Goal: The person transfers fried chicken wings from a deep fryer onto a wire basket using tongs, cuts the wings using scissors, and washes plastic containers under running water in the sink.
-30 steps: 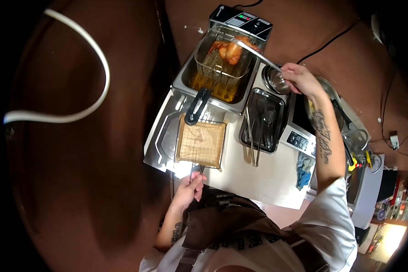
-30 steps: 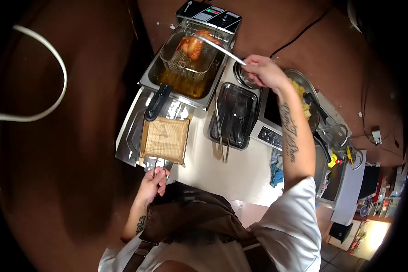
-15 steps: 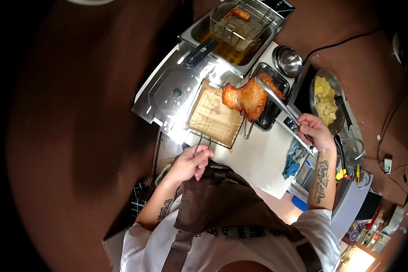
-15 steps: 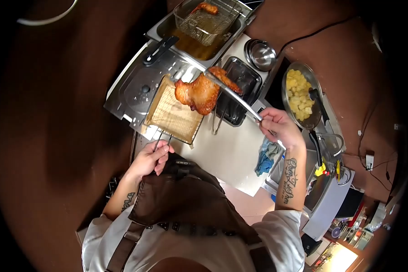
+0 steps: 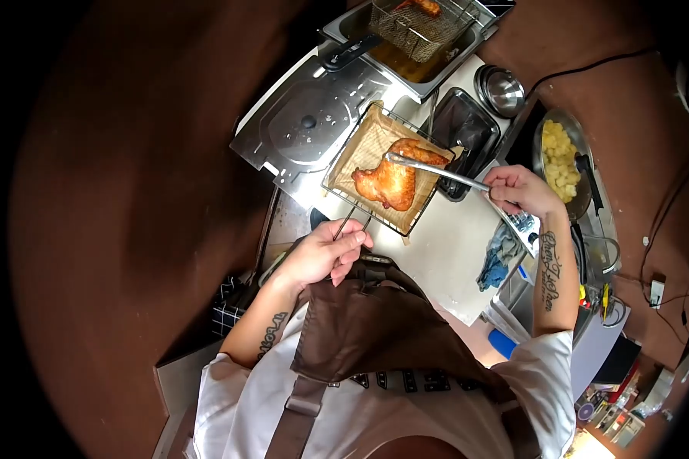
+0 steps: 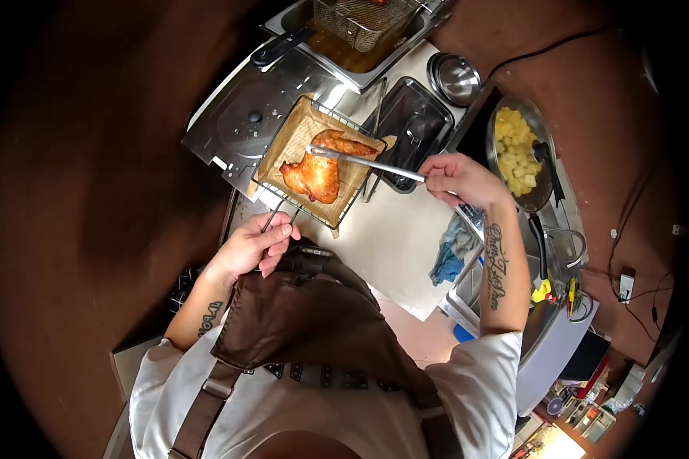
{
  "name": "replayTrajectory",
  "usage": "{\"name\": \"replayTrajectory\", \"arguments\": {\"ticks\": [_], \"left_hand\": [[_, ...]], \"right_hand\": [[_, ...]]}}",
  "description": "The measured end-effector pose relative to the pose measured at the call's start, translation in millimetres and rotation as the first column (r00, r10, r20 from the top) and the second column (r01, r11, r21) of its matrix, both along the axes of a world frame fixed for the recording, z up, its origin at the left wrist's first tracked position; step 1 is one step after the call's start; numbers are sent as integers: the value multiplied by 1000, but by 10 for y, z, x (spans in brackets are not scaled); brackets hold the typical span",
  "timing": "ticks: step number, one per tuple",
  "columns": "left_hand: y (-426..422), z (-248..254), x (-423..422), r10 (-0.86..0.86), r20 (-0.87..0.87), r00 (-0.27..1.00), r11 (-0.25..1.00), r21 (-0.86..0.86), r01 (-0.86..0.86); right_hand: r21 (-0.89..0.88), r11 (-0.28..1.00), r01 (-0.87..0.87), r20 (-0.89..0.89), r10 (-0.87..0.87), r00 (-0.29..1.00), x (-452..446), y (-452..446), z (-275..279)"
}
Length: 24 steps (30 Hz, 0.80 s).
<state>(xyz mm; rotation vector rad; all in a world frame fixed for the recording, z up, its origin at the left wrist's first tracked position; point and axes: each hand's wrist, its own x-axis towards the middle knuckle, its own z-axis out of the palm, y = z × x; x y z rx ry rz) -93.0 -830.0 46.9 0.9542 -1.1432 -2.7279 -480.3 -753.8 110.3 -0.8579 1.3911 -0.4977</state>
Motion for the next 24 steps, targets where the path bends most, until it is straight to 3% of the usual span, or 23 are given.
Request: {"name": "replayTrajectory", "arguments": {"ticks": [10,20,24], "left_hand": [[4,16,35,88,13,996,996,26,-88],[8,183,18,57,-25,998,998,18,-57],[21,219,32,109,-25,994,994,35,-108]], "right_hand": [[-13,984,-180,-354,164,921,-43,-215,422],[-20,991,-135,-162,130,978,-162,-296,477],[-55,987,-151,-196,137,971,-197,-294,396]]}}
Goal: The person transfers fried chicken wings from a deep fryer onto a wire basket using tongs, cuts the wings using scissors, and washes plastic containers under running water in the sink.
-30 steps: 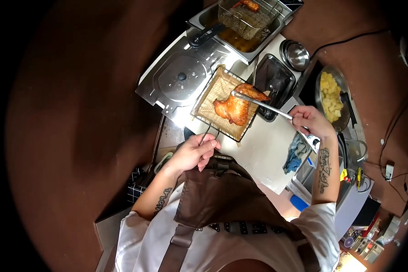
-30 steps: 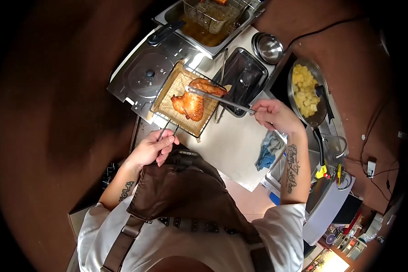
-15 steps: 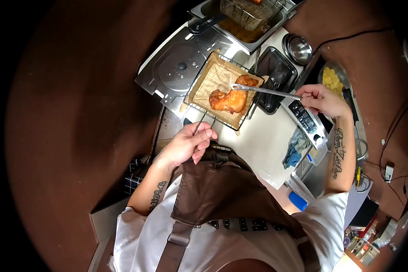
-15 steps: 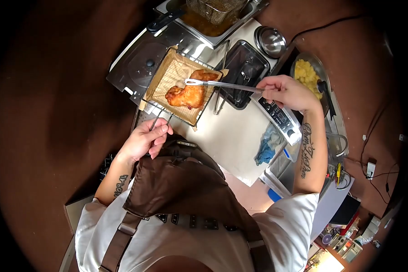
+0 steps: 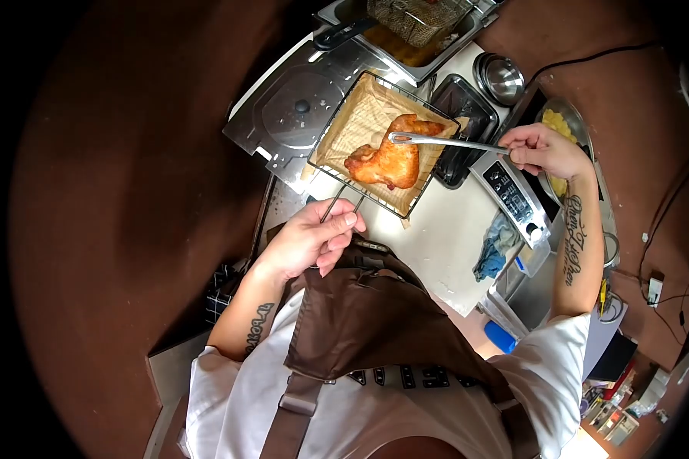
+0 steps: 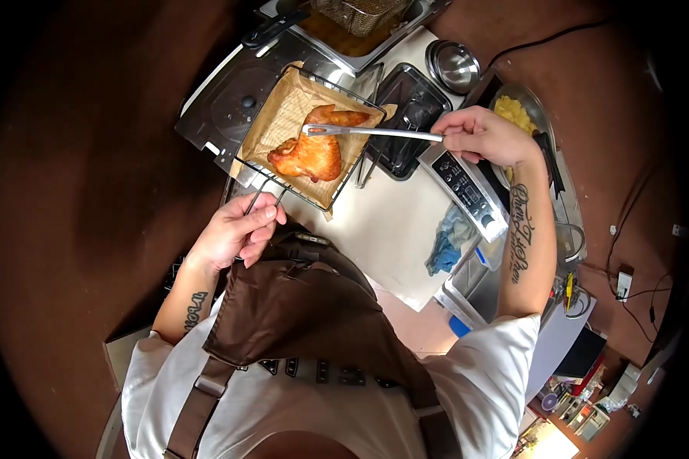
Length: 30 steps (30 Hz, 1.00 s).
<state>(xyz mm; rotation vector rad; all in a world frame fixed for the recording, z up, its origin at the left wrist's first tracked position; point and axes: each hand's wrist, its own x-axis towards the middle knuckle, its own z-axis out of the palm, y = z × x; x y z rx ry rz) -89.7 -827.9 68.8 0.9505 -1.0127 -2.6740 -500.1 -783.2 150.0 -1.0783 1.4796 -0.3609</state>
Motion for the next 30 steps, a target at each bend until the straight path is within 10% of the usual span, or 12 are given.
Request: {"name": "replayTrajectory", "arguments": {"ticks": [6,13,17,30], "left_hand": [[24,-55,-31,72,19,997,997,-7,-72],[-35,58,-70,63,68,996,998,6,-64],[-58,104,-75,47,113,992,999,10,-49],[-57,158,-57,-13,86,996,1000,-5,14]], "right_hand": [[-73,987,-141,-402,100,910,169,81,402],[-303,753,-584,-928,-93,362,747,589,1091],[-115,607,-786,-991,-19,131,1114,559,1083],[16,337,-941,-994,-97,-51,1297,453,1052]]}}
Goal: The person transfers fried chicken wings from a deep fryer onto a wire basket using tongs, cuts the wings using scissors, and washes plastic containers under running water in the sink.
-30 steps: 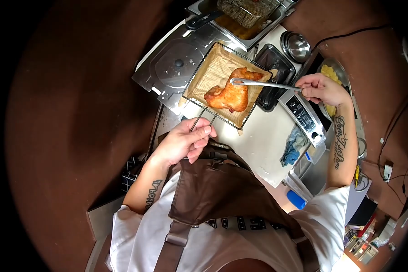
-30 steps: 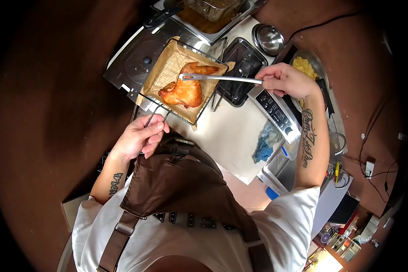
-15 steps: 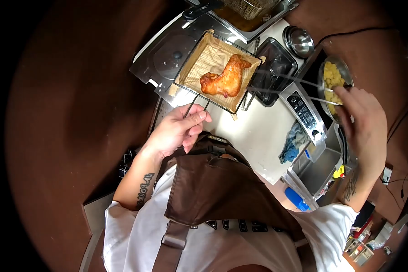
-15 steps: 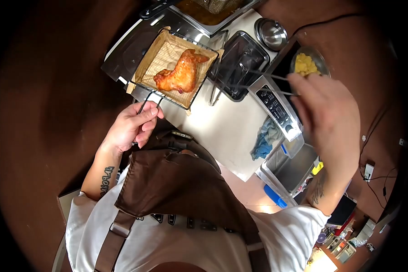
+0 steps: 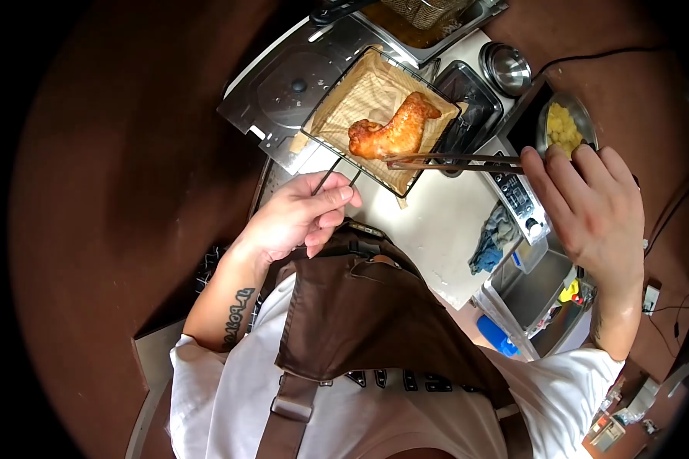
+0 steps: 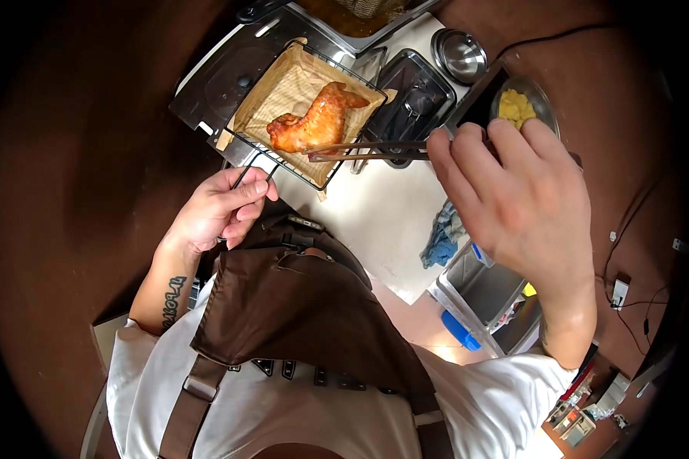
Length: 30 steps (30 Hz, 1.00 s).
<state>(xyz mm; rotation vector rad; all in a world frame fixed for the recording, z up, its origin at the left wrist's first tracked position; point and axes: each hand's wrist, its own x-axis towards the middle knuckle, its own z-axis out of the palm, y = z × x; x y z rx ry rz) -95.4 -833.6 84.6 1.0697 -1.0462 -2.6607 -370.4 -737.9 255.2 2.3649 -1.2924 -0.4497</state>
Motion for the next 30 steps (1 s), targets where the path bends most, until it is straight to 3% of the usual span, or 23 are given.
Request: {"name": "replayTrajectory", "arguments": {"ticks": [15,21,24,30], "left_hand": [[-2,28,41,-27,-10,1000,1000,8,27],[41,38,60,-19,-5,1000,1000,-23,18],[39,44,50,-30,-4,1000,999,-33,30],[48,36,24,-48,6,999,998,-39,48]], "right_hand": [[-71,986,-154,-21,153,988,-7,-96,37],[-2,998,-58,36,58,998,-34,-46,34],[114,992,46,94,-57,994,-101,-47,50],[263,956,131,350,-221,910,-439,-92,-107]]}}
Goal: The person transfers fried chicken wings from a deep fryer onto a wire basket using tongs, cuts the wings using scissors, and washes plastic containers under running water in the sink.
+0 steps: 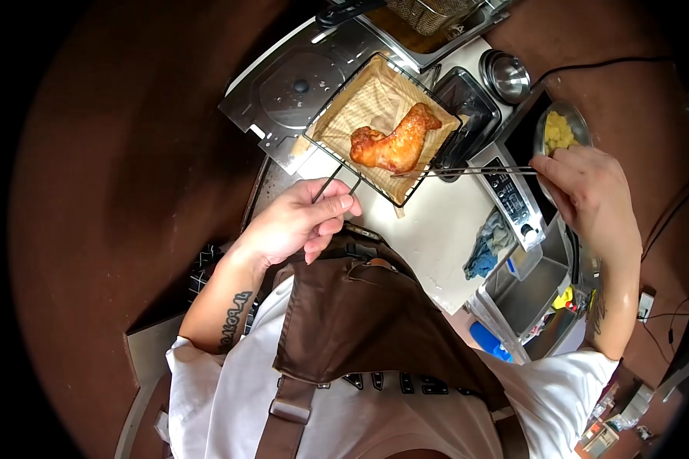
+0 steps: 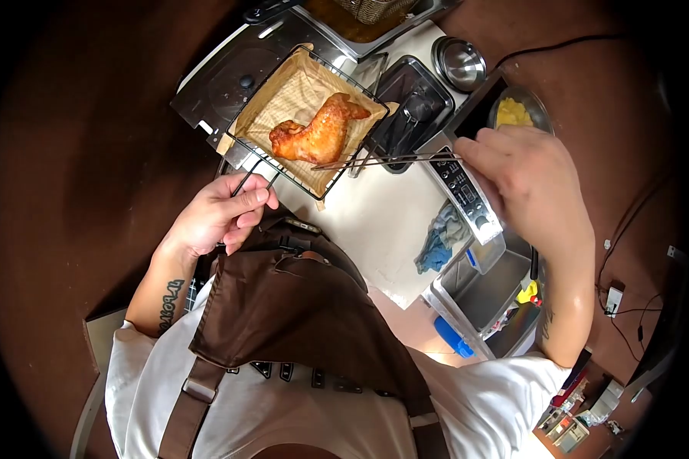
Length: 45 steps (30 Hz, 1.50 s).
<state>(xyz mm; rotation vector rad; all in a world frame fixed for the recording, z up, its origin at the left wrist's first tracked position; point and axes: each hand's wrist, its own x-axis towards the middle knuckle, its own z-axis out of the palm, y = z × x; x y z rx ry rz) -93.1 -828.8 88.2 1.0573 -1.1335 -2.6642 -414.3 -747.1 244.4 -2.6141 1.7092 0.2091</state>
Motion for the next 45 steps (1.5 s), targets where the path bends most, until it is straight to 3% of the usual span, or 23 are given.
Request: {"name": "replayTrajectory", "arguments": {"ticks": [3,6,7,8,10,12,14,16,20,22,24,25,26,27,28,29,32,36,41,42,44,45], "left_hand": [[2,-21,-12,-3,12,1000,1000,-2,3],[-11,-53,1,7,25,1000,1000,0,-7],[-21,-70,-5,-6,26,1000,1000,2,6],[-12,-62,-41,-14,27,1000,1000,5,14],[0,-85,-128,-28,63,998,999,-27,30],[28,-127,-189,-8,76,997,996,-84,14],[113,-144,-231,30,88,996,993,-119,-20],[173,-119,-269,36,93,995,992,-128,-24],[221,-118,-342,17,45,999,986,-166,-9],[256,-118,-410,21,21,1000,982,-186,-17],[313,-105,-464,10,-40,999,982,-188,-17],[332,-92,-485,11,-13,1000,978,-208,-13],[344,-92,-541,2,-28,1000,978,-206,-8],[373,-87,-551,-2,-44,999,979,-203,-7],[407,-69,-556,-6,-49,999,980,-197,-4],[437,-52,-573,-18,-29,999,980,-197,12],[516,-44,-657,-33,12,999,978,-207,35],[580,-102,-666,-64,39,997,978,-196,70],[508,-177,-583,-122,79,989,971,-196,136],[509,-170,-578,-109,115,987,967,-216,132],[442,-105,-523,-153,185,971,964,-190,188],[438,-4,-511,-141,219,966,963,-196,185]], "right_hand": [[93,984,150,169,-164,972,-161,120,-65],[222,905,362,390,-423,818,-272,406,-204],[347,802,486,503,-596,626,-444,751,-390],[342,752,564,632,-628,454,-466,964,-543],[368,673,642,701,-654,283,-583,1429,-728],[484,468,739,685,-729,13,-584,1970,-839],[514,458,725,833,-469,-294,-544,2599,-1050],[474,327,818,873,-297,-387,-442,3188,-1187],[385,-26,923,916,-109,-385,-190,4166,-1529],[374,-105,921,927,60,-370,-108,4550,-1854],[413,-69,908,899,190,-394,-64,4822,-2153],[519,-118,847,841,252,-480,-72,5035,-2494],[649,-189,737,751,4,-660,-102,5265,-2724],[516,-478,710,679,-276,-680,-161,5464,-3292],[148,-593,791,198,-766,-611,-184,5668,-3706],[141,-706,694,138,-680,-720,-156,5438,-3554],[120,-756,644,213,-613,-760,-217,5439,-3618],[139,-762,632,336,-564,-754,-173,5279,-3307],[77,-693,717,619,-531,-579,-88,5249,-3437],[-16,-679,734,441,-664,-604,-71,5194,-3371],[-7,-476,880,230,-857,-462,-84,6030,-4293],[101,-531,841,431,-738,-518,-98,5956,-4198]]}}
